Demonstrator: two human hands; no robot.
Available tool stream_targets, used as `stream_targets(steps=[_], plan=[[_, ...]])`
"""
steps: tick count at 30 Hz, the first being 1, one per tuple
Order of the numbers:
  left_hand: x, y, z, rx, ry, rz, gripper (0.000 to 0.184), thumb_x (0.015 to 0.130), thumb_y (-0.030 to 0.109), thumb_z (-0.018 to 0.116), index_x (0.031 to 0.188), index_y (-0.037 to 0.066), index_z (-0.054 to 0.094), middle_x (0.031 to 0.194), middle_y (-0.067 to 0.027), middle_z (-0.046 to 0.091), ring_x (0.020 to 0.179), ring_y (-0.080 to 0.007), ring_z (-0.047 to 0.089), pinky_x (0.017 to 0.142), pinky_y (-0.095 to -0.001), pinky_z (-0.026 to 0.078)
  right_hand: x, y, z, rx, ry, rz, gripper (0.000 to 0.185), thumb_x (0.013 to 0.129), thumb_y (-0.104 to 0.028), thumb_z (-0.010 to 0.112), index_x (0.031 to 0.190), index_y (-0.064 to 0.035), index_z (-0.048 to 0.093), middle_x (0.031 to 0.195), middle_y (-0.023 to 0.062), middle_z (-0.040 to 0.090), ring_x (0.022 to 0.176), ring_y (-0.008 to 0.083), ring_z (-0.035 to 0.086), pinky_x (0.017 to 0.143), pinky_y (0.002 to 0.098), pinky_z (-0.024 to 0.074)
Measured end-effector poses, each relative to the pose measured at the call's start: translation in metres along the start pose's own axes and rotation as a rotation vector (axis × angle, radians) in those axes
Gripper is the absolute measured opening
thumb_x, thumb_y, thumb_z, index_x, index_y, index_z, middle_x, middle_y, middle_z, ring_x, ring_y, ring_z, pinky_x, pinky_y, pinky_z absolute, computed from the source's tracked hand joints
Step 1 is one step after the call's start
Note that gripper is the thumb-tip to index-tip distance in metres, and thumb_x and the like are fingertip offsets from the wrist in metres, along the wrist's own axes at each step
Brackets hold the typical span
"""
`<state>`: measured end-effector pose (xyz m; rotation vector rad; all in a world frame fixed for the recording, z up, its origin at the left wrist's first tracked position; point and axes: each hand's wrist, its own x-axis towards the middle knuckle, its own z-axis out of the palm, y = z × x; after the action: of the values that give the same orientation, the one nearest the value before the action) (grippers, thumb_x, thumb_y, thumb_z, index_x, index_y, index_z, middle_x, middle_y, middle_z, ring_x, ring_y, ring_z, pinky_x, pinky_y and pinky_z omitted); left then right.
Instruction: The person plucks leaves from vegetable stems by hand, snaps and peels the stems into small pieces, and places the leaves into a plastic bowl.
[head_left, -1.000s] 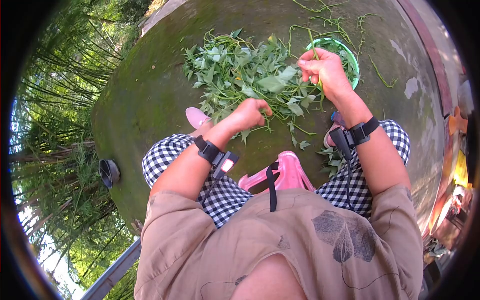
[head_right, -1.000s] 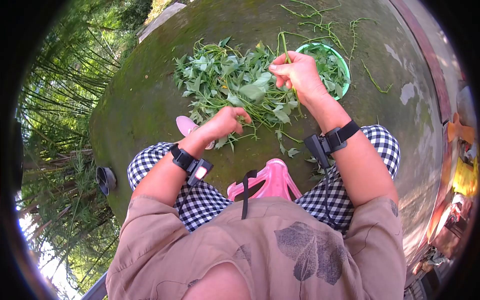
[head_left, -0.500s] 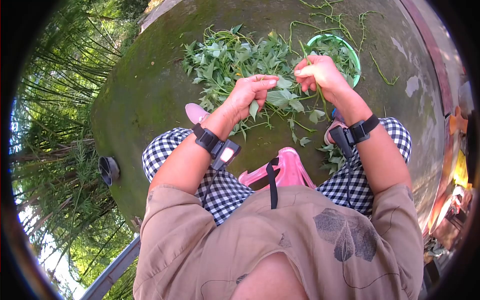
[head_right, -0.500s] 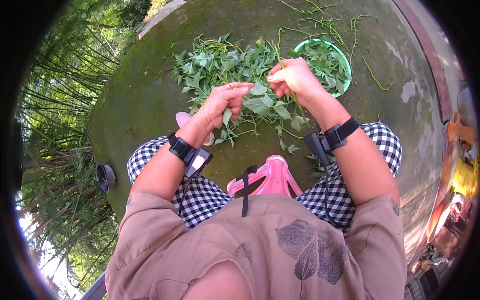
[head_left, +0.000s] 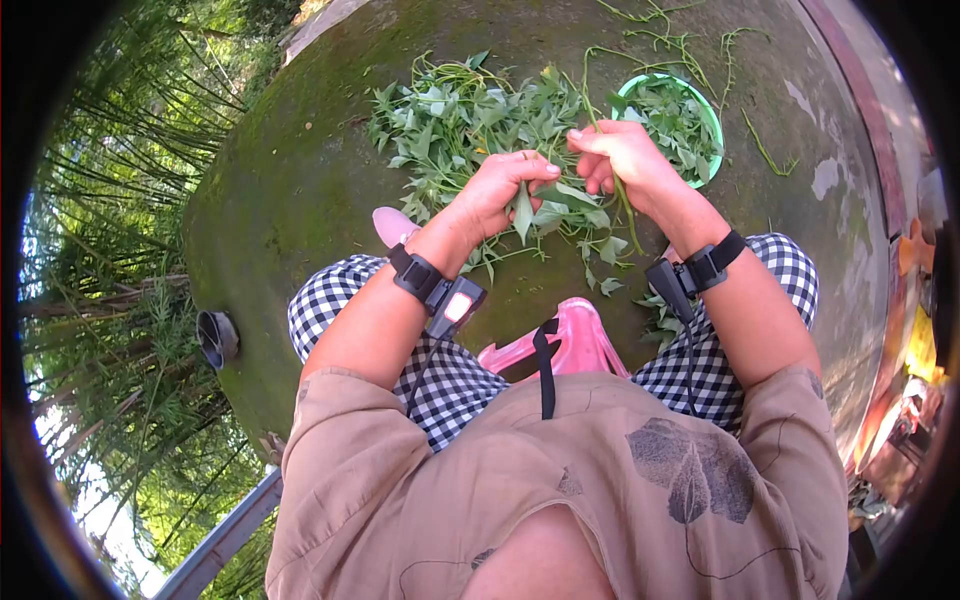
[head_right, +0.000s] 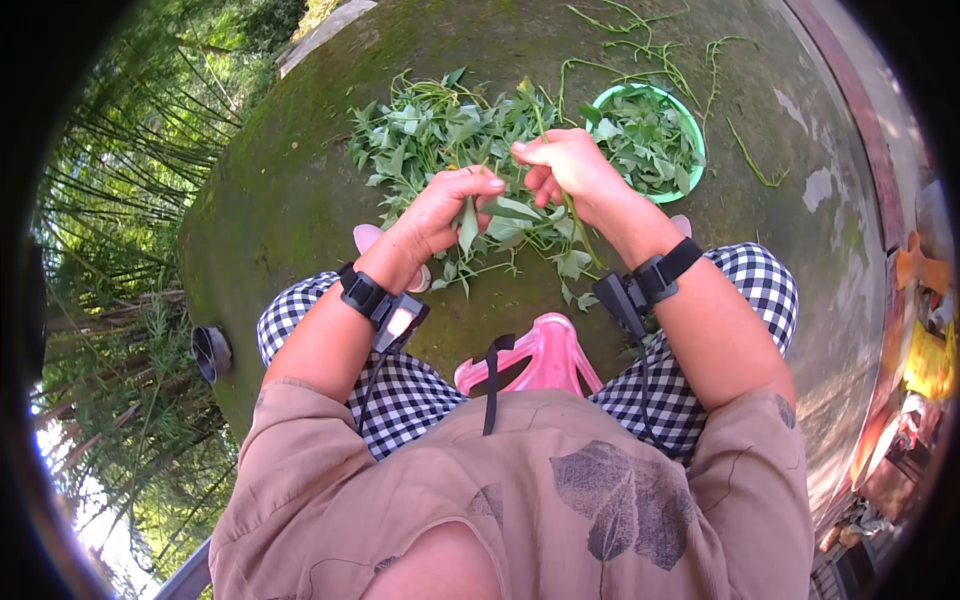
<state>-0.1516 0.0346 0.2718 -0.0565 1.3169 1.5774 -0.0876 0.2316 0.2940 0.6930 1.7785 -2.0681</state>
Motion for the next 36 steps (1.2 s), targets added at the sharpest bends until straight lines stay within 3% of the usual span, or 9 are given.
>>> stream_targets(steps=[5, 6, 10, 13, 14, 17, 22, 27, 36], plan=[[-0.001, -0.003, -0.007, -0.292, -0.038, 0.003, 0.015, 0.090, 0.019, 0.054, 0.094, 0.006, 0.058, 0.079, -0.0122, 0.064, 0.058, -0.0185, 0.060, 0.039, -0.0266, 0.037, 0.001, -0.003, -0.006, 0.005, 0.043, 0.008, 0.036, 0.093, -0.034, 0.059, 0.101, 0.0013, 0.063, 0.069, 0.0069, 0.062, 0.056, 0.0134, 0.058, 0.048, 0.0218, 0.0390], [0.000, -0.002, -0.012, -0.308, -0.137, -0.025, 0.018, 0.088, 0.019, 0.056, 0.096, 0.003, 0.057, 0.082, -0.0151, 0.066, 0.062, -0.0239, 0.062, 0.040, -0.0272, 0.039, 0.001, -0.004, -0.009, -0.032, 0.042, 0.019, 0.039, 0.094, -0.038, 0.057, 0.103, -0.0006, 0.064, 0.074, 0.0059, 0.064, 0.064, 0.0126, 0.058, 0.058, 0.0229, 0.0412], [-0.001, 0.000, -0.013, -0.161, -0.085, -0.024, 0.024, 0.082, 0.010, 0.054, 0.100, -0.004, 0.060, 0.081, -0.0151, 0.065, 0.066, -0.0206, 0.063, 0.044, -0.0280, 0.042, 0.006, -0.004, -0.019, -0.147, 0.061, -0.002, 0.042, 0.094, -0.044, 0.053, 0.110, -0.0077, 0.066, 0.088, 0.0031, 0.064, 0.079, 0.0126, 0.055, 0.073, 0.0262, 0.0387], [-0.005, 0.004, -0.002, -0.035, 0.023, 0.034, 0.020, 0.077, 0.007, 0.055, 0.092, -0.004, 0.064, 0.082, -0.0117, 0.066, 0.069, -0.0198, 0.063, 0.051, -0.0297, 0.046, 0.002, -0.010, -0.021, -0.153, 0.074, 0.009, 0.043, 0.095, -0.046, 0.052, 0.114, -0.0102, 0.065, 0.094, 0.0038, 0.062, 0.078, 0.0126, 0.054, 0.071, 0.0270, 0.0396], [0.003, -0.004, -0.007, 0.008, -0.021, 0.105, 0.016, 0.074, 0.007, 0.057, 0.083, -0.002, 0.067, 0.080, -0.0082, 0.066, 0.069, -0.0144, 0.059, 0.059, -0.0284, 0.046, 0.001, -0.012, -0.021, -0.137, 0.043, 0.018, 0.044, 0.095, -0.047, 0.051, 0.116, -0.0115, 0.064, 0.099, 0.0041, 0.060, 0.081, 0.0128, 0.055, 0.072, 0.0292, 0.0418], [0.005, -0.007, 0.001, 0.377, 0.049, 0.285, 0.017, 0.074, 0.008, 0.058, 0.085, -0.001, 0.068, 0.077, -0.0052, 0.065, 0.064, -0.0111, 0.053, 0.058, -0.0254, 0.043, -0.003, -0.016, -0.012, -0.109, 0.012, 0.028, 0.046, 0.096, -0.047, 0.049, 0.120, -0.0104, 0.063, 0.100, 0.0058, 0.061, 0.084, 0.0137, 0.055, 0.073, 0.0306, 0.0441], [-0.001, -0.004, 0.026, 0.308, 0.171, 0.206, 0.020, 0.077, 0.011, 0.074, 0.097, 0.006, 0.071, 0.078, 0.0014, 0.067, 0.058, -0.0036, 0.044, 0.051, -0.0210, 0.034, 0.000, -0.014, 0.005, -0.132, -0.044, -0.019, 0.044, 0.096, -0.045, 0.049, 0.120, -0.0110, 0.063, 0.102, 0.0085, 0.062, 0.083, 0.0162, 0.056, 0.072, 0.0310, 0.0441], [0.001, 0.000, 0.037, 0.189, 0.077, 0.290, 0.022, 0.078, 0.015, 0.076, 0.099, 0.007, 0.071, 0.079, 0.0011, 0.068, 0.063, -0.0044, 0.051, 0.054, -0.0214, 0.036, -0.004, -0.018, 0.021, -0.018, -0.169, 0.034, 0.045, 0.098, -0.042, 0.048, 0.121, -0.0070, 0.062, 0.105, 0.0080, 0.065, 0.092, 0.0150, 0.057, 0.070, 0.0286, 0.0440], [0.010, -0.003, 0.035, 0.112, 0.010, 0.245, 0.020, 0.078, 0.012, 0.074, 0.095, 0.004, 0.068, 0.079, -0.0032, 0.069, 0.065, -0.0080, 0.059, 0.053, -0.0228, 0.039, -0.011, -0.022, 0.027, 0.035, -0.210, 0.056, 0.044, 0.101, -0.039, 0.043, 0.126, -0.0058, 0.058, 0.103, 0.0077, 0.064, 0.081, 0.0159, 0.060, 0.066, 0.0285, 0.0473]])
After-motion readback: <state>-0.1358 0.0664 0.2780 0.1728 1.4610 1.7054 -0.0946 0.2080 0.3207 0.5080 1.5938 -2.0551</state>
